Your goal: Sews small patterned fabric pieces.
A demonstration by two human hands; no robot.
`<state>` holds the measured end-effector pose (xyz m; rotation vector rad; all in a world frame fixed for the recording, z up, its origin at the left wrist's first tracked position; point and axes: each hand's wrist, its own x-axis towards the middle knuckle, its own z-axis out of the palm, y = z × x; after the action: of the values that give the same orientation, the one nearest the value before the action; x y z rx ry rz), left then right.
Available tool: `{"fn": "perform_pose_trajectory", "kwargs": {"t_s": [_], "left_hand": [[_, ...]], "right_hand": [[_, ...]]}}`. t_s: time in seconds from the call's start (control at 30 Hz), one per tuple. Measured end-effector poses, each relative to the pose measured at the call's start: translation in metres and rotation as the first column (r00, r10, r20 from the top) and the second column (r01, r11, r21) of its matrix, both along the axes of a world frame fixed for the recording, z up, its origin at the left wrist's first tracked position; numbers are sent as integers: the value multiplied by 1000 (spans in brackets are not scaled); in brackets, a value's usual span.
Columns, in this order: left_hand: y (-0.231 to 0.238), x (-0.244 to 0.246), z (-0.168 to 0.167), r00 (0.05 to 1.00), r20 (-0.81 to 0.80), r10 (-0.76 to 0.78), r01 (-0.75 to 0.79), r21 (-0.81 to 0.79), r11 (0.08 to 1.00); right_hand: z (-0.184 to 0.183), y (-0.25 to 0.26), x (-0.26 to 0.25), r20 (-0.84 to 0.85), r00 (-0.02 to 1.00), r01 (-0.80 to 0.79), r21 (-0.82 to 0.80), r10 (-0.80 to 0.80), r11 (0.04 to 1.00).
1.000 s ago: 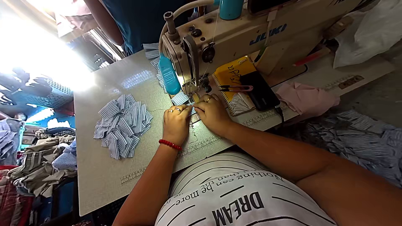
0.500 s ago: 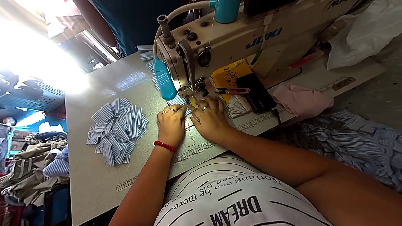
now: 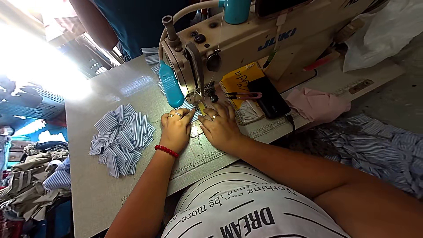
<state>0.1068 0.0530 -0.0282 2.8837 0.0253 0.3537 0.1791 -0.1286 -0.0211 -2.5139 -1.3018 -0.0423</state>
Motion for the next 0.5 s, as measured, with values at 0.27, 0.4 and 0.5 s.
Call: {"fn": "perform_pose_trajectory", "kwargs": {"t_s": [0.27, 0.4, 0.5], "left_hand": [[1, 5, 2, 998, -34, 48, -47, 47, 998], [4, 8, 2, 997, -43, 68, -66, 53, 996], [9, 11, 2, 997, -43, 71, -68, 63, 996]], "right_hand": [[7, 3, 0, -70, 997, 13, -107, -21, 994], [7, 4, -1, -74, 997, 15, -130, -24, 991], [6, 5, -1, -72, 997, 15, -134, -25, 991]]}}
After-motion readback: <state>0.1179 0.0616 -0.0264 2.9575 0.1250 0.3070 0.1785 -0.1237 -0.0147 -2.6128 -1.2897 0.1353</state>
